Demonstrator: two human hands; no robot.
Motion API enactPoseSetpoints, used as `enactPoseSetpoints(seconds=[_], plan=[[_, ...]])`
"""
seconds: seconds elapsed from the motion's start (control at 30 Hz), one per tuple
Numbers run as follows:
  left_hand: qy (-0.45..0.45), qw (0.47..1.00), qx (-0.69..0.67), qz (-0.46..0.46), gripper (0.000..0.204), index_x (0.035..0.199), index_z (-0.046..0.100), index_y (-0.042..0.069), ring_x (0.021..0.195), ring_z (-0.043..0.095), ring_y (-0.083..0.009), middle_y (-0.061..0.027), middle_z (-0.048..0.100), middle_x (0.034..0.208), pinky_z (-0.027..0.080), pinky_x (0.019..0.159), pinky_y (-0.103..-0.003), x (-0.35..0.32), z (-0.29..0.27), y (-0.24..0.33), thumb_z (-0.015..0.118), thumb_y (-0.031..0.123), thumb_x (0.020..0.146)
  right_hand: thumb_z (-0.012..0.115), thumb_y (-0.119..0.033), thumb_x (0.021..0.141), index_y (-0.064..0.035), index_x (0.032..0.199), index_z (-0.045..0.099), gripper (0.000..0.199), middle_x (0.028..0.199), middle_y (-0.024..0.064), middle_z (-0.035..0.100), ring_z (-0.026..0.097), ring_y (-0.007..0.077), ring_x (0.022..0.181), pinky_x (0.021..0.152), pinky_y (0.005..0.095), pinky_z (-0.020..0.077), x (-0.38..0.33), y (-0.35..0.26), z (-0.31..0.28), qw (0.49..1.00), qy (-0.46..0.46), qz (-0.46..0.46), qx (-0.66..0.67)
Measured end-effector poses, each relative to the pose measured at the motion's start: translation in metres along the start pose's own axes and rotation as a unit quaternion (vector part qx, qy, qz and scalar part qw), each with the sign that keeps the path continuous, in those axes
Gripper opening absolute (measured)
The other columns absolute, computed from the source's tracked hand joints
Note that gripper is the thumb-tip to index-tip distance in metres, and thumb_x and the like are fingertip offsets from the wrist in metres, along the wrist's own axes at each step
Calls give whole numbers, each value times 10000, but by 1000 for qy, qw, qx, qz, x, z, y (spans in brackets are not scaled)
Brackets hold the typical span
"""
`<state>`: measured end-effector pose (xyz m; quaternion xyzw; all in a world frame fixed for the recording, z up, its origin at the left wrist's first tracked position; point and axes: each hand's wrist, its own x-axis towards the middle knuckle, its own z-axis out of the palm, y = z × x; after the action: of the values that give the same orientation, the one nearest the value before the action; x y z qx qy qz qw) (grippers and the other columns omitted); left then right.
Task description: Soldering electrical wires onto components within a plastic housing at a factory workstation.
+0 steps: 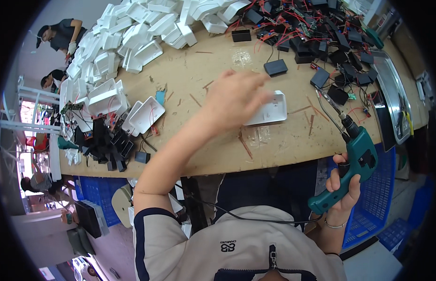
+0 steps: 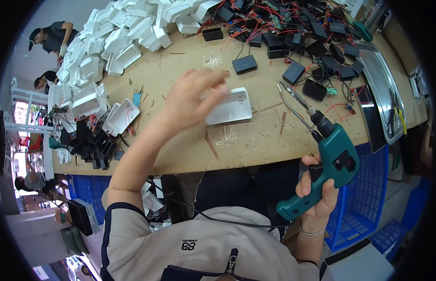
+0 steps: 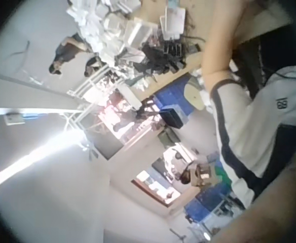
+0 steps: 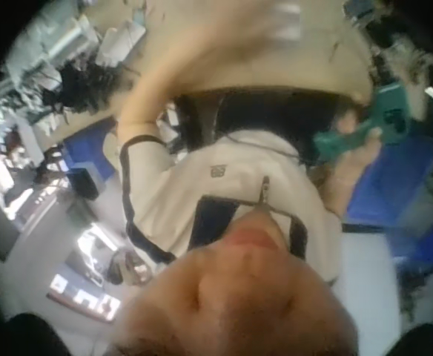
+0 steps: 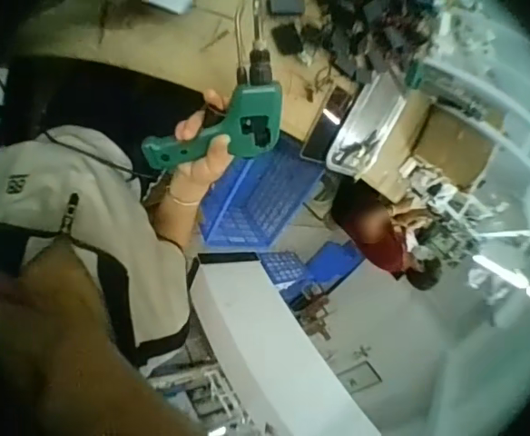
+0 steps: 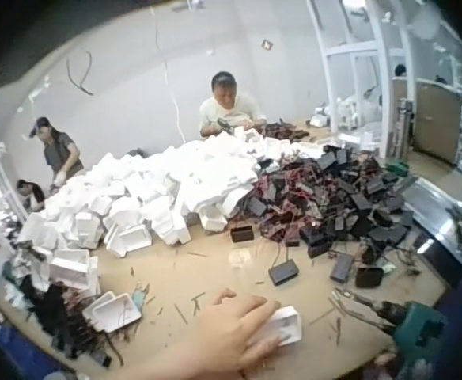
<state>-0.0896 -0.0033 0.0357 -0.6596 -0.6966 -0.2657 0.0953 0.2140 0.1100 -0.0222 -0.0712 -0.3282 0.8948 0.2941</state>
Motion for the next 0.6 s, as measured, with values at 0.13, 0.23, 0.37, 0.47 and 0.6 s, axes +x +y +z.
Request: enactPoseSetpoints(seconds=[0.13,0.23,0.37,0.47,0.6], plan=[[-15,951,-195,-238,330,1051,573,7,729,592,-211,-105,617,835,464,680,-318,23,0,-44,571,243,820,535,-283,873,50,1269,276,579,1225,212,435,507,130,629,547,252,491,0,0,-1,1000,7,-4,3],[-49,925,-262,-271,304,1056,576,-4,709,578,-157,-95,622,830,463,657,-280,22,9,-60,555,205,837,536,-287,872,52,1269,277,583,1222,212,439,510,128,629,549,253,492,-1,-1,-3,1000,12,-11,5],[-133,938,-258,-189,274,1018,600,0,738,572,-179,-107,610,850,462,662,-291,20,13,-40,570,186,819,532,-290,875,56,1268,275,584,1218,215,439,514,126,631,543,251,489,0,-3,-7,1000,23,-14,-2],[-148,956,-243,-73,270,979,608,19,780,570,-251,-123,587,869,464,675,-323,11,16,-22,607,192,772,528,-291,877,57,1270,273,584,1214,215,441,514,124,631,539,248,487,0,-3,-10,999,30,-16,-5],[-41,985,-159,46,230,920,610,61,770,559,-263,-90,580,869,435,668,-345,1,13,7,639,175,722,532,-293,874,58,1269,276,588,1207,215,446,513,121,626,537,243,484,4,-2,-10,999,39,-17,-7]])
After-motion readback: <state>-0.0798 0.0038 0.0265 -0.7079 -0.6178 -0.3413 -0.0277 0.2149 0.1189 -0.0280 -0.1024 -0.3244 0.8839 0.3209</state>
